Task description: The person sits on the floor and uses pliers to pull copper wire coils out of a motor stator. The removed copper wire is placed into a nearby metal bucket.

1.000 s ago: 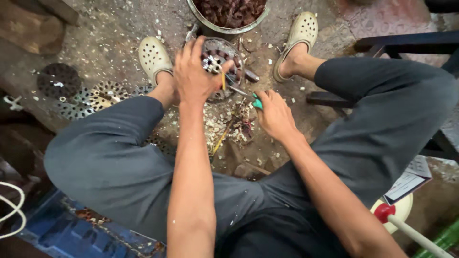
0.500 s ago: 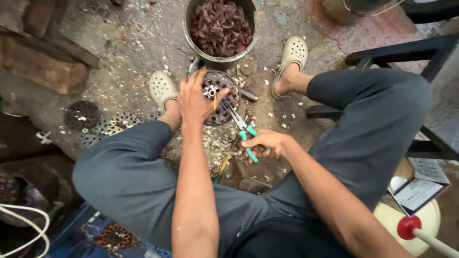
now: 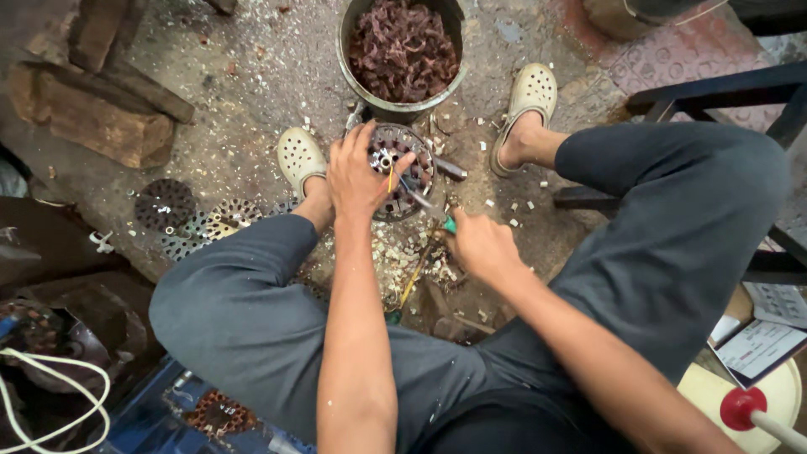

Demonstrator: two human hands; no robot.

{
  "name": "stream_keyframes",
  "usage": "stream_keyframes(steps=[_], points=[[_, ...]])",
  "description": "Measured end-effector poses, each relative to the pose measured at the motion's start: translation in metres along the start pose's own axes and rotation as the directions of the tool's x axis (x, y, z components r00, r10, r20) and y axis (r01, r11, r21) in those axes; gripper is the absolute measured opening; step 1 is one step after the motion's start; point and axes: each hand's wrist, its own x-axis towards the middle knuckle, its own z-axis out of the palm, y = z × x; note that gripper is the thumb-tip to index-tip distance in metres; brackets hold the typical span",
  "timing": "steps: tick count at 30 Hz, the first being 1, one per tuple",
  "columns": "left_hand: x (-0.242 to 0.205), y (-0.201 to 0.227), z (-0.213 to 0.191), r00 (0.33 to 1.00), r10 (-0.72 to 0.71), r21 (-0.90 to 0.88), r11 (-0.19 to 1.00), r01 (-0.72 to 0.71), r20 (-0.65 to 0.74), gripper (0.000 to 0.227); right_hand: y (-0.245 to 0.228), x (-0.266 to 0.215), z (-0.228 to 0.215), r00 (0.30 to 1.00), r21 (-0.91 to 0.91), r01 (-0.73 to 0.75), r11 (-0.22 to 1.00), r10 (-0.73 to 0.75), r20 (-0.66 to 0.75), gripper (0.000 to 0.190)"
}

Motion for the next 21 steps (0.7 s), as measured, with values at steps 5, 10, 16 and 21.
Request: stream_keyframes(steps=[5, 10, 16, 21], points=[[0.002, -0.005, 0.002, 0.999, 0.039, 0.003, 0.999, -0.039, -0.036, 0.084, 0.008, 0.015, 0.0, 0.684, 0.709, -0.703, 0.055, -0.219, 0.696, 0.034], [0.005, -0.007, -0.001, 0.999, 0.023, -0.013, 1.0, -0.024, -0.03, 0.085, -0.007, 0.017, 0.002, 0.787, 0.758, -0.573, 0.312, -0.047, 0.615, 0.034], [0.003, 0.0, -0.001, 1.0, -0.009, -0.016, 1.0, 0.009, -0.005, 0.087, -0.033, -0.001, -0.045, 0.914, -0.23, -0.07, 0.971, -0.03, -0.405, 0.041], [0.004, 0.002, -0.002, 0.999, 0.003, -0.004, 1.0, -0.003, -0.045, 0.087, -0.036, -0.018, -0.064, 0.726, -0.511, 0.044, 0.859, -0.378, -0.574, 0.049]])
